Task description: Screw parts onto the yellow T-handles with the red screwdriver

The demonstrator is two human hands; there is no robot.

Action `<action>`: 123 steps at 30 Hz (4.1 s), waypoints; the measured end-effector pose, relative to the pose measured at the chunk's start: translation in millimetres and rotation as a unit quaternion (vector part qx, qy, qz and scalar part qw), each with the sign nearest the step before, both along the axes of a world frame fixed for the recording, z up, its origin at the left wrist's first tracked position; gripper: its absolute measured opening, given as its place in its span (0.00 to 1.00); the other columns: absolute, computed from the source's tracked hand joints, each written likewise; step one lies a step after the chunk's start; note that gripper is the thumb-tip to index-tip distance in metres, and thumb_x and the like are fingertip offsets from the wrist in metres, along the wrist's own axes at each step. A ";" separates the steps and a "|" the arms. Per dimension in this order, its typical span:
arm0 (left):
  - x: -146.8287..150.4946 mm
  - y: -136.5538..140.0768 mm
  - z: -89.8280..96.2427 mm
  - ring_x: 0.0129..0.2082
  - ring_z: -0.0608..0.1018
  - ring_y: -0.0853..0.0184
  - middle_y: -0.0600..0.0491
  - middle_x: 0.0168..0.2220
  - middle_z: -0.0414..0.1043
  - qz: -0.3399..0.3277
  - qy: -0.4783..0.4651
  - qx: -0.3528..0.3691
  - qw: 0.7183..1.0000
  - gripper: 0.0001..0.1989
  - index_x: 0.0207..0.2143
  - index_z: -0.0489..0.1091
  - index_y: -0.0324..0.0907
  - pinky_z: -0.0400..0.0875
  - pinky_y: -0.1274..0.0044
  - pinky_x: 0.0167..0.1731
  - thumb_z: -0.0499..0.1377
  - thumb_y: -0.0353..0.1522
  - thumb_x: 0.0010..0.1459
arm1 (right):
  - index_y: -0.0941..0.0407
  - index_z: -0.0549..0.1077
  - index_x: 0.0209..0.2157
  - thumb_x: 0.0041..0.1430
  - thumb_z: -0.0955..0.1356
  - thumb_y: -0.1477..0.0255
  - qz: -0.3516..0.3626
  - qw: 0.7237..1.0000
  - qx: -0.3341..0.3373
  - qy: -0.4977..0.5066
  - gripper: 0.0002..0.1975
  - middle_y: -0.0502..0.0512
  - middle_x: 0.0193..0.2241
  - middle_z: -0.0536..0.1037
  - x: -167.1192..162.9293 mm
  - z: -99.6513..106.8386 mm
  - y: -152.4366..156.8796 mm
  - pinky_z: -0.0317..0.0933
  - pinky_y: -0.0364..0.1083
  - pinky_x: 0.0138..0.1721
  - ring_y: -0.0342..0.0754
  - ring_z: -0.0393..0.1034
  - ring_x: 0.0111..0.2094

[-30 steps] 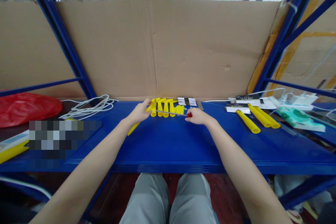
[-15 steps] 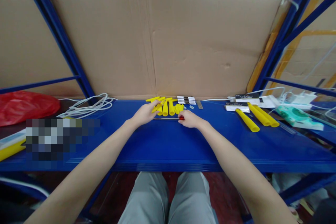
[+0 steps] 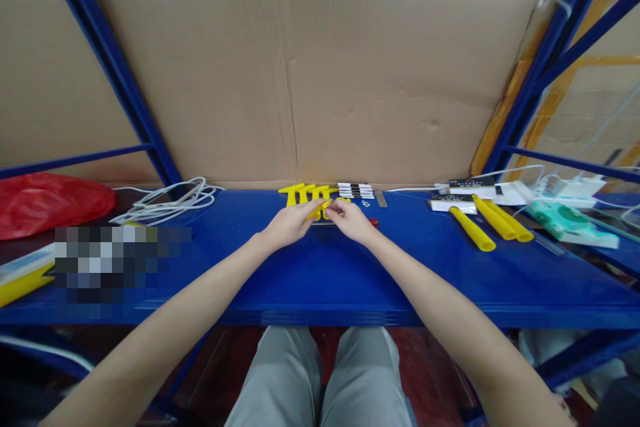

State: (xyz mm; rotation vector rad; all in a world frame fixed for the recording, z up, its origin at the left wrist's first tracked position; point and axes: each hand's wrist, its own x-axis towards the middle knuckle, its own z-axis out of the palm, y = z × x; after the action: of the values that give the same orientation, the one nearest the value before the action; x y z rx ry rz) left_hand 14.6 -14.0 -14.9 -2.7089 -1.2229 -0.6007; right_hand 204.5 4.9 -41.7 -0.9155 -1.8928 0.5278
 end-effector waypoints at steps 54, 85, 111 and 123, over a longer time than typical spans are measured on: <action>2.1 2.7 -1.4 0.43 0.78 0.58 0.43 0.45 0.75 -0.056 -0.066 0.002 0.996 0.17 0.53 0.60 0.40 0.72 0.68 0.42 0.51 0.28 0.60 | 0.54 0.65 0.23 0.42 0.71 0.54 -0.028 0.984 -0.077 0.161 0.18 0.48 0.20 0.70 -18.1 12.3 -19.2 0.63 0.45 0.25 0.41 0.63 0.20; -19.7 25.5 4.3 0.47 0.77 0.60 0.46 0.46 0.75 0.019 -0.163 0.006 0.986 0.17 0.49 0.64 0.41 0.71 0.69 0.45 0.56 0.28 0.56 | 0.53 0.67 0.24 0.51 0.64 0.74 -0.163 0.961 0.182 -0.129 0.04 0.53 0.25 0.73 -3.3 26.6 -28.2 0.59 0.44 0.31 0.45 0.65 0.25; -19.8 24.3 -0.8 0.48 0.76 0.59 0.44 0.46 0.75 0.023 -0.135 0.010 0.990 0.20 0.54 0.61 0.40 0.70 0.68 0.48 0.56 0.29 0.58 | 0.58 0.71 0.15 0.45 0.66 0.80 -0.210 0.913 -0.123 -0.327 0.09 0.49 0.15 0.72 80.2 24.5 42.5 0.54 0.41 0.22 0.42 0.64 0.19; -19.8 23.2 -1.3 0.47 0.77 0.58 0.45 0.45 0.75 0.014 -0.143 0.019 0.989 0.18 0.51 0.64 0.41 0.70 0.68 0.47 0.57 0.29 0.57 | 0.58 0.73 0.21 0.50 0.66 0.78 -0.257 0.891 -0.083 -0.365 0.07 0.53 0.25 0.79 83.9 11.7 56.2 0.58 0.39 0.28 0.44 0.71 0.27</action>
State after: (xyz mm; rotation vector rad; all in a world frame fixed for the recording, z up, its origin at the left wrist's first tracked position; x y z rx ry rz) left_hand -5.2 9.2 -16.3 -2.6363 -1.2898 -1.0259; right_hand 288.3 61.1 -30.0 -1.8532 -2.1288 -0.0011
